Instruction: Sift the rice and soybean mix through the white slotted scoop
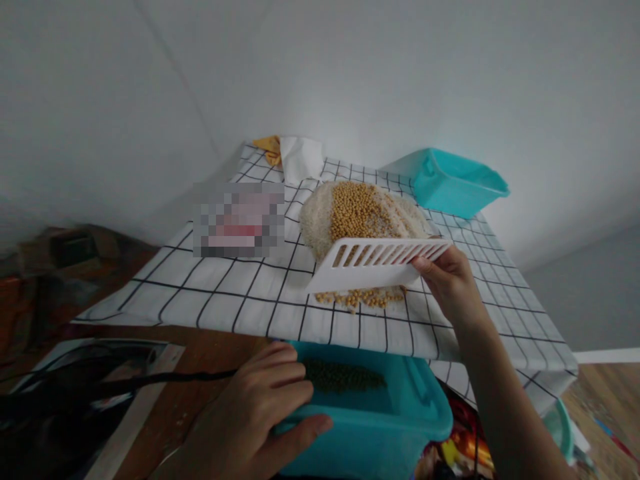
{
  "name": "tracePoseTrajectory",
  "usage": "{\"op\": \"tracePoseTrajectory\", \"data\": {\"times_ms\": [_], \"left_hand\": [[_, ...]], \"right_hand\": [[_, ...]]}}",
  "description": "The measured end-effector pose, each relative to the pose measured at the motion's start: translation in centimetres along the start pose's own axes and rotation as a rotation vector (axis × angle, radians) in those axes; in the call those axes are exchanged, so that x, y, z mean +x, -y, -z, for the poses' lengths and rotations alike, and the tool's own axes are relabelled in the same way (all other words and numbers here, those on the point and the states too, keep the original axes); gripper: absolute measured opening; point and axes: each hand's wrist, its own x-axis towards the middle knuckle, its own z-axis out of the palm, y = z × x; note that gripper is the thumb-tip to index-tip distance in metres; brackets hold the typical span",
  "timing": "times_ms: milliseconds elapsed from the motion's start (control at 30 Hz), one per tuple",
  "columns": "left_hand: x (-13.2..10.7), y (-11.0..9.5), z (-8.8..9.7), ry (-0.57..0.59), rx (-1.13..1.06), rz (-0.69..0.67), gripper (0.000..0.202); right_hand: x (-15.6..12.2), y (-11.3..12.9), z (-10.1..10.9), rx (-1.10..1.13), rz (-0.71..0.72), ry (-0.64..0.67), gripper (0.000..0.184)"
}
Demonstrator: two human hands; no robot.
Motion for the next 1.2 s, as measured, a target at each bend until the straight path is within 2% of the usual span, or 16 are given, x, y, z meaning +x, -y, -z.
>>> {"op": "tracePoseTrajectory", "data": {"times_ms": [100, 300, 467, 700, 867, 1200], "left_hand": [[0.1, -0.1, 0.0, 0.001, 0.003, -0.002, 0.041], [0.2, -0.3, 0.1, 0.003, -0.006, 0.002, 0.041], [0.0, -0.1, 0.0, -0.001, -0.018, 0.012, 0.04], [0.2, -0.2, 0.1, -0.006, -0.004, 0.006, 0.04], [0.1, -0.1, 0.0, -0.007, -0.002, -0.007, 0.039], [0.3, -0.3, 0.1, -0.017, -0.003, 0.002, 0.039]], "right_hand": [[0.2, -0.2, -0.7, 0.017, 0.028, -0.013, 0.02], [0.9, -0.3, -1.7, -0.03, 0.046, 0.06, 0.017], [0.7, 0.0, -1.1, -0.025, 0.017, 0.084, 0.018], [0.9, -0.1, -1.6, -0.043, 0.044, 0.028, 0.021], [1.1, -0.1, -1.7, -0.074, 0.027, 0.078, 0.018], [0.8, 0.1, -0.3, -0.036, -0.013, 0.131, 0.018]]}}
